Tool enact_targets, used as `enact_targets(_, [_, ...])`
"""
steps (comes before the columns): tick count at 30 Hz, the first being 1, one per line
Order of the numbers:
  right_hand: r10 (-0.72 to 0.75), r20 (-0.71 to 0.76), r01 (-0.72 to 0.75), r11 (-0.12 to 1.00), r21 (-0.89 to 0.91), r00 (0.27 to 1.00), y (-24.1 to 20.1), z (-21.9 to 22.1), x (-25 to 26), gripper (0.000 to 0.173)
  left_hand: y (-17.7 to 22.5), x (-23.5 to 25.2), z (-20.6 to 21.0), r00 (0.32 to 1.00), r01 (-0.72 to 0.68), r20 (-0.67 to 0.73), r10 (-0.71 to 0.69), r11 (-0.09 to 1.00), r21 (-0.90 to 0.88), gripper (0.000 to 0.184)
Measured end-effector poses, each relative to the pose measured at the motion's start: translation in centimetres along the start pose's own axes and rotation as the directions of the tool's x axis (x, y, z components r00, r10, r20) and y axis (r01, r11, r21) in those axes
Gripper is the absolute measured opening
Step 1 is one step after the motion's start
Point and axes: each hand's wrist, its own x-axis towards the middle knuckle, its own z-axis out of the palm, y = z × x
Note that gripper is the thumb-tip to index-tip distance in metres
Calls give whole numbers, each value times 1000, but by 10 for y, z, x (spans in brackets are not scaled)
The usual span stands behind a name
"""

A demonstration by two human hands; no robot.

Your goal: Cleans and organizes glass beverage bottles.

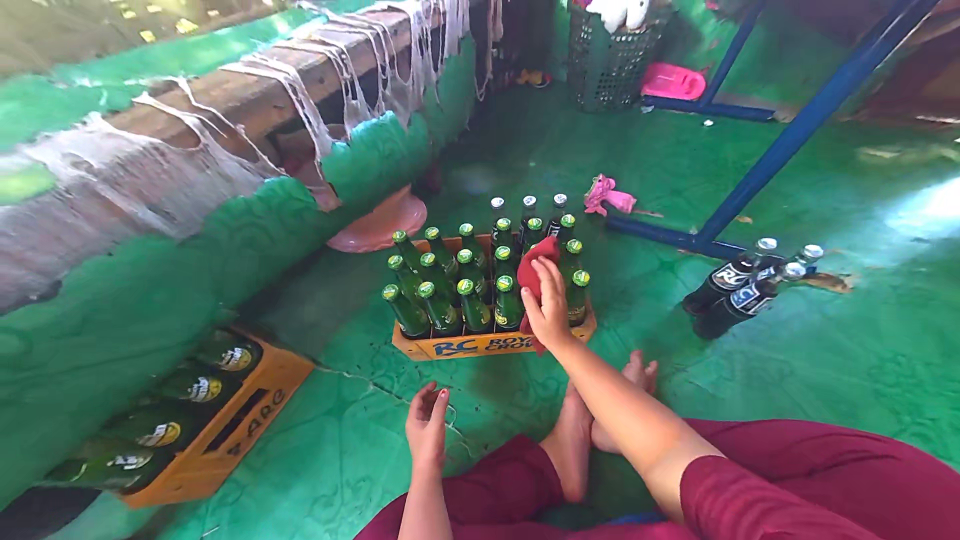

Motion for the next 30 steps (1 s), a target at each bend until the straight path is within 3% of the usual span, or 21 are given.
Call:
enact_targets(3, [210,-87,-186,957,222,974,7,5,13,64,-1,1,0,1000,2,-9,-2,1000,8,44])
enact_targets(9, [258,-60,-233,933,275,964,-11,-4,21,30,0,4,4,1000,-22,4,22,1000,1,42])
enact_targets(12, [144,-61,-105,899,425,988,-43,-26,19,23,0,5,4,1000,-28,13,28,1000,-15,43])
enact_targets(15, [-12,-6,13,796,605,1000,-73,-48,11,30,0,3,6,999,-34,34,34,999,-6,45])
enact_targets(19, [-187,-4,162,837,523,982,-90,-48,-17,15,0,-1,15,990,-117,86,116,993,6,45])
enact_targets(22, [-333,-18,296,812,503,943,-101,-43,-28,20,-10,-6,20,942,-301,141,303,953,-41,43])
enact_targets(26, [-199,143,80,808,584,970,-118,-30,-45,20,-7,-19,23,891,-398,165,424,902,-167,44])
enact_targets(30, [82,259,-224,781,584,962,-91,19,-71,25,-6,-24,24,939,-232,226,258,963,-135,34])
